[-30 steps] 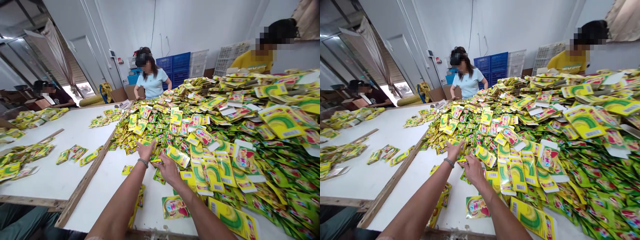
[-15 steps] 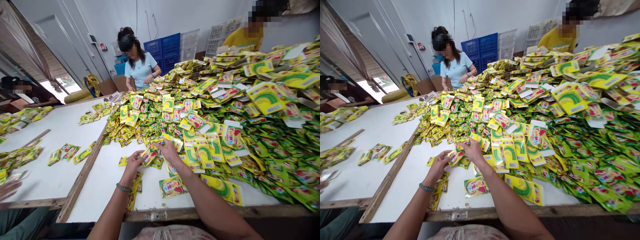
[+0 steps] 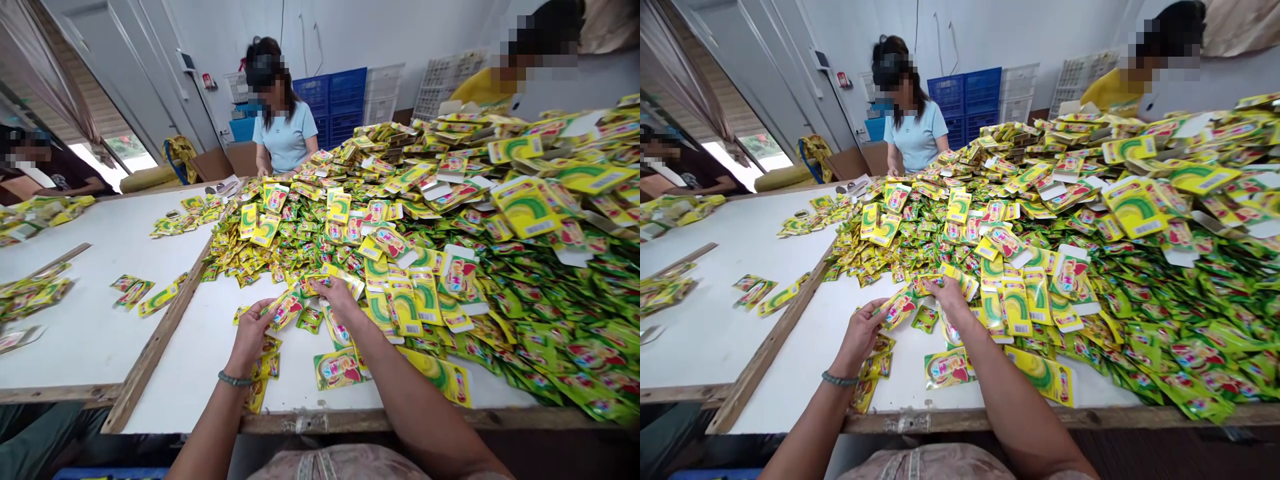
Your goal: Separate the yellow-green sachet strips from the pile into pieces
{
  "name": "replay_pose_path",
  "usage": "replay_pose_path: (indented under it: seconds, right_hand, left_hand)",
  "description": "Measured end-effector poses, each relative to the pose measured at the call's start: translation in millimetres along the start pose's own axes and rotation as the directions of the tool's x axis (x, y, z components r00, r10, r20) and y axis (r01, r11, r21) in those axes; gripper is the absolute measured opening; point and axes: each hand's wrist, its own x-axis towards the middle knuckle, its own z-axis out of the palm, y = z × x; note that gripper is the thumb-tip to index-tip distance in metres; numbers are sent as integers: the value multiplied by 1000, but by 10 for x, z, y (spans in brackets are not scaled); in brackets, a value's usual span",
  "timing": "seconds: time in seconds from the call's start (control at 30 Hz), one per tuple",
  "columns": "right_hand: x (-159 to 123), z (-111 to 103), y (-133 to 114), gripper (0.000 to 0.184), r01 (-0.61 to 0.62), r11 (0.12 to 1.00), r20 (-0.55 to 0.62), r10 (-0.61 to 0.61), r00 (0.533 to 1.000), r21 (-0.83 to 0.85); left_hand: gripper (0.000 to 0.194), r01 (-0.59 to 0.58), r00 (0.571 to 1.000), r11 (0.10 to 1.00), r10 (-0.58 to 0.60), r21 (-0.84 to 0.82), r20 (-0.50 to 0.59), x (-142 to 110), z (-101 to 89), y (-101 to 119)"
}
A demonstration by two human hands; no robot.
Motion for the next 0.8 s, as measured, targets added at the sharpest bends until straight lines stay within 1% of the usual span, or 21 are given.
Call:
replay_pose_path:
  seconds: [0.13, 0.2, 0.3, 0.4, 0.47, 0.5, 0.53, 0.6, 0.67, 0.73, 0.77, 0.8]
  right_hand:
    - [-26, -23, -47, 35, 13, 989, 7, -12, 1000, -149]
    - [-52, -24, -71, 32, 49, 981, 57, -38, 998, -189]
    - [-88, 10, -82, 32, 135, 961, 166, -97, 981, -239]
    - [-112, 56, -87, 36, 202, 887, 170, -143, 975, -416]
    - [-125, 73, -101, 40, 202, 831, 169, -132, 977, -518]
    - [-133, 75, -110, 40, 194, 826, 186, -110, 976, -530]
    - [-140, 75, -119, 39, 189, 840, 218, -87, 972, -509]
    - [-152, 76, -136, 34, 176, 900, 257, -75, 963, -399]
    - [-164, 87, -147, 30, 180, 937, 230, -113, 967, -300]
    - [-180, 113, -160, 25, 218, 924, 172, -170, 970, -315]
    - [-189, 129, -168, 20, 243, 903, 159, -198, 967, -355]
    - [-200, 145, -178, 15, 270, 882, 170, -220, 961, -387]
  left_hand:
    - [41, 19, 999, 996, -17, -86, 27, 17, -18, -9]
    - [40, 25, 999, 995, -21, -101, 41, 25, -21, -18]
    - [38, 20, 998, 996, -14, -91, 68, 8, 1, -28]
    - [37, 29, 995, 997, -22, -75, 95, -31, 44, -33]
    - [40, 59, 993, 996, -53, -60, 107, -52, 67, -31]
    - [40, 73, 992, 996, -67, -60, 104, -57, 74, -28]
    - [40, 81, 993, 994, -74, -68, 95, -60, 78, -24]
    - [40, 81, 995, 992, -75, -95, 65, -59, 81, -10]
    - [41, 72, 996, 990, -66, -118, 52, -58, 83, 4]
    - [40, 65, 996, 990, -57, -126, 61, -60, 90, 9]
    - [40, 61, 996, 990, -53, -127, 66, -63, 96, 8]
    - [39, 59, 996, 990, -51, -127, 67, -65, 103, 5]
